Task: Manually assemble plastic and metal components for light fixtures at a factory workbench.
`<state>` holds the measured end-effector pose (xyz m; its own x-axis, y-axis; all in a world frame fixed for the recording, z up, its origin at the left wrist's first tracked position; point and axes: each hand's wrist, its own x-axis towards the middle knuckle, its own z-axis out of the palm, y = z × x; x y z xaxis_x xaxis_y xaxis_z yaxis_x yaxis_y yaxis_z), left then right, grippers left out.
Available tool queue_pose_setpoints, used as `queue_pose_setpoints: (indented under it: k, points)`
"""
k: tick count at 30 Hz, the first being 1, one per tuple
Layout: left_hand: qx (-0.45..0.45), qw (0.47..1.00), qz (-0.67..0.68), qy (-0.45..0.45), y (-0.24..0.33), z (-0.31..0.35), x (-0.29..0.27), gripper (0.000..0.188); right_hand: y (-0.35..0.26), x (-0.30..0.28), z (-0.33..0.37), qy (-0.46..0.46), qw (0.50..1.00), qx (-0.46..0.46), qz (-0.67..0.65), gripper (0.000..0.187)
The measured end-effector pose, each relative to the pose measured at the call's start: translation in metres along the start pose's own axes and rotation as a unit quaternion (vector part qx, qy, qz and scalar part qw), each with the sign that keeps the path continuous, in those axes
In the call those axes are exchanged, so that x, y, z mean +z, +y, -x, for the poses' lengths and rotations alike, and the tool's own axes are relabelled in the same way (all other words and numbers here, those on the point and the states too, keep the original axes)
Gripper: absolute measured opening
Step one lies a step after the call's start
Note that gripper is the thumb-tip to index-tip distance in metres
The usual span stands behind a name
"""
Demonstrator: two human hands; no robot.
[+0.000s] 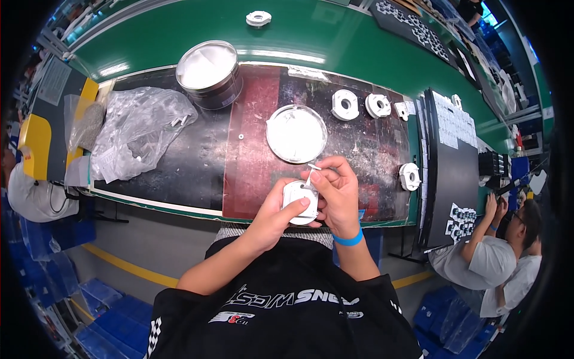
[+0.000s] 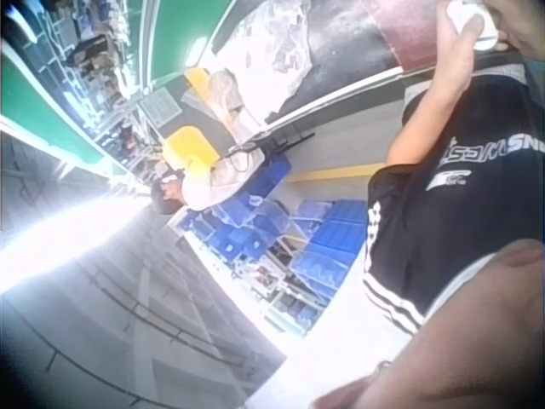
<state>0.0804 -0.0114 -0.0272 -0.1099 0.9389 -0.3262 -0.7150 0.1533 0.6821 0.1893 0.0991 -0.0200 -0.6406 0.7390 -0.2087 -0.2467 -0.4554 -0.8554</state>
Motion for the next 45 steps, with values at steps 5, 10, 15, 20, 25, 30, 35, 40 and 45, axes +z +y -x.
queue_pose_setpoints:
  k: [5, 10, 15, 20, 25, 30, 35, 40, 45]
  points:
    - [-0.002, 1.000, 0.007, -0.001, 0.000, 0.000, 0.001, 0.042, -0.002, 0.002, 0.001, 0.006, 1.000, 0.002, -0.001, 0.021]
    - [-0.014, 1.000, 0.019, -0.003, 0.001, -0.001, 0.000, 0.043, -0.001, 0.001, 0.002, 0.005, 1.000, -0.002, 0.001, 0.021]
    - [-0.037, 0.998, 0.046, -0.011, 0.005, 0.002, 0.001, 0.045, 0.005, -0.002, 0.003, -0.036, 0.985, -0.124, 0.115, 0.021]
    - [-0.044, 0.997, 0.055, -0.013, 0.006, 0.002, -0.002, 0.043, 0.011, -0.013, 0.004, -0.087, 0.975, -0.160, 0.131, 0.021]
    - [-0.038, 0.997, 0.066, -0.032, 0.007, 0.003, -0.004, 0.035, 0.010, -0.020, 0.002, -0.085, 0.964, -0.191, 0.167, 0.029]
    - [-0.027, 0.998, 0.057, -0.028, 0.005, 0.005, -0.003, 0.035, 0.005, -0.019, 0.000, -0.095, 0.922, -0.238, 0.289, 0.029]
    - [-0.016, 0.999, 0.045, -0.022, 0.005, 0.005, -0.002, 0.036, 0.006, -0.017, 0.001, -0.082, 0.918, -0.250, 0.297, 0.027]
    - [-0.001, 0.999, 0.024, -0.037, 0.005, 0.000, -0.006, 0.035, 0.007, -0.020, 0.000, -0.082, 0.918, -0.251, 0.296, 0.026]
    - [0.062, 0.998, -0.004, 0.000, 0.034, -0.024, -0.006, 0.043, 0.009, -0.036, 0.008, 0.008, 0.974, -0.188, 0.124, 0.028]
